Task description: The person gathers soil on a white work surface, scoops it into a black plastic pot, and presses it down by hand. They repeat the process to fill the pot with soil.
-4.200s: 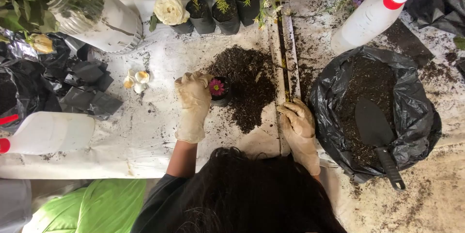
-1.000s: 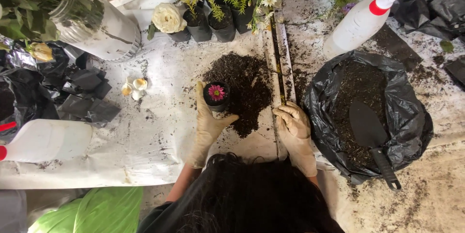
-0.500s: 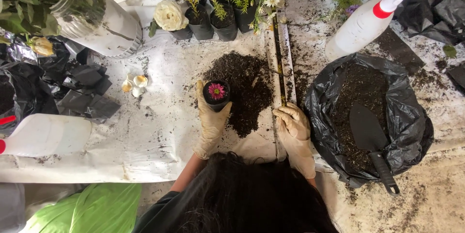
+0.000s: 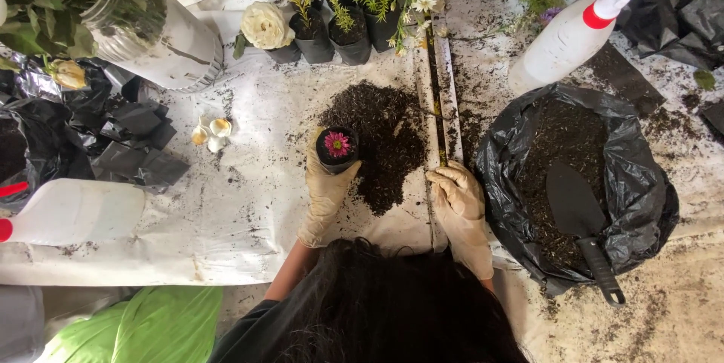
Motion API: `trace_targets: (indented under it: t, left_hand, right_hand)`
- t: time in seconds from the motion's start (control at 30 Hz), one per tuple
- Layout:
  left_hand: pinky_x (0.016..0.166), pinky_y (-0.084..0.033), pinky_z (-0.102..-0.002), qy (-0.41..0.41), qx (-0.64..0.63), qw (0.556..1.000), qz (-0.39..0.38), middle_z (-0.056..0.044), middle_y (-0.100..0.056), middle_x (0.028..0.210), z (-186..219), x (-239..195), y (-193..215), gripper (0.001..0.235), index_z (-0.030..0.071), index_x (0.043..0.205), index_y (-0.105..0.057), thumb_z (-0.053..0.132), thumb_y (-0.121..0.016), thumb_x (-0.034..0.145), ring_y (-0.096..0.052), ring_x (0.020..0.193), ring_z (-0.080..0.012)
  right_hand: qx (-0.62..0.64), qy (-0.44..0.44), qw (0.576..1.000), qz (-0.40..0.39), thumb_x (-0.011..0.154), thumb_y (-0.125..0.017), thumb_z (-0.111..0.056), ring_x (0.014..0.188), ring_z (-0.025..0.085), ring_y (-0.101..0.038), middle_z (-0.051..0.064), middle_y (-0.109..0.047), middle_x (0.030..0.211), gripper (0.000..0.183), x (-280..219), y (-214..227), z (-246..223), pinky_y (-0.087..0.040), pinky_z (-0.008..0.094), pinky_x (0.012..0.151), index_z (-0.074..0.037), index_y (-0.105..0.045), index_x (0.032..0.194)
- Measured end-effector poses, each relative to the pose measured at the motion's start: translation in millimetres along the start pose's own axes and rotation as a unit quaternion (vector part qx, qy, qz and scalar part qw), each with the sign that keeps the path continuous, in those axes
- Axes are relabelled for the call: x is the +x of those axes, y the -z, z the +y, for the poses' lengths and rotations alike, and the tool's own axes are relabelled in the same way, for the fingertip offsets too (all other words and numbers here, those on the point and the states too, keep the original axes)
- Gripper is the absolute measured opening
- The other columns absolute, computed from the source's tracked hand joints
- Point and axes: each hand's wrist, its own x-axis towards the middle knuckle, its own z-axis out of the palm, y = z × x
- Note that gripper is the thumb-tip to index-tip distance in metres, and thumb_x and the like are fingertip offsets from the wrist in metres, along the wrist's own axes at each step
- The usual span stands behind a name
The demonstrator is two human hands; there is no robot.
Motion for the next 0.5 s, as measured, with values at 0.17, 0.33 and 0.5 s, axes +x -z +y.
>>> trace_targets:
  t: [0.17,0.33,0.5]
  left_hand:
    - [0.097,-0.056,-0.055,-0.008,-0.008,1.000,-0.003,-0.022,-0.070,0.124,-12,3,3,0.085,0.013,0.138,-0.059,0.019,-0.100,0.063,-0.065,0.120,-0.0432]
    - [0.093,-0.058,-0.056,-0.018,0.002,1.000,0.003,-0.025,-0.069,0.124,-6,4,3,0.092,0.011,0.141,-0.057,0.017,-0.101,0.060,-0.065,0.119,-0.0451]
    - [0.090,-0.061,-0.044,0.012,-0.057,0.998,0.017,-0.018,-0.071,0.124,11,7,0,0.103,0.020,0.146,-0.057,0.013,-0.103,0.055,-0.067,0.119,-0.0357]
  right_hand:
    - [0.074,-0.032,0.997,0.020,0.091,-0.059,0.008,0.111,0.026,-0.060,0.011,-0.061,0.118,0.038,-7,-14,-10,-0.052,0.033,0.105,-0.011,-0.049,0.122]
    - [0.168,-0.074,0.982,0.043,0.091,-0.060,0.008,0.112,0.027,-0.061,0.011,-0.060,0.117,0.036,-32,-83,-46,-0.052,0.034,0.107,-0.010,-0.048,0.120]
    - [0.098,-0.015,0.995,0.033,0.090,-0.062,0.005,0.114,0.027,-0.060,0.012,-0.059,0.119,0.037,-60,-158,-81,-0.052,0.035,0.107,-0.009,-0.048,0.122]
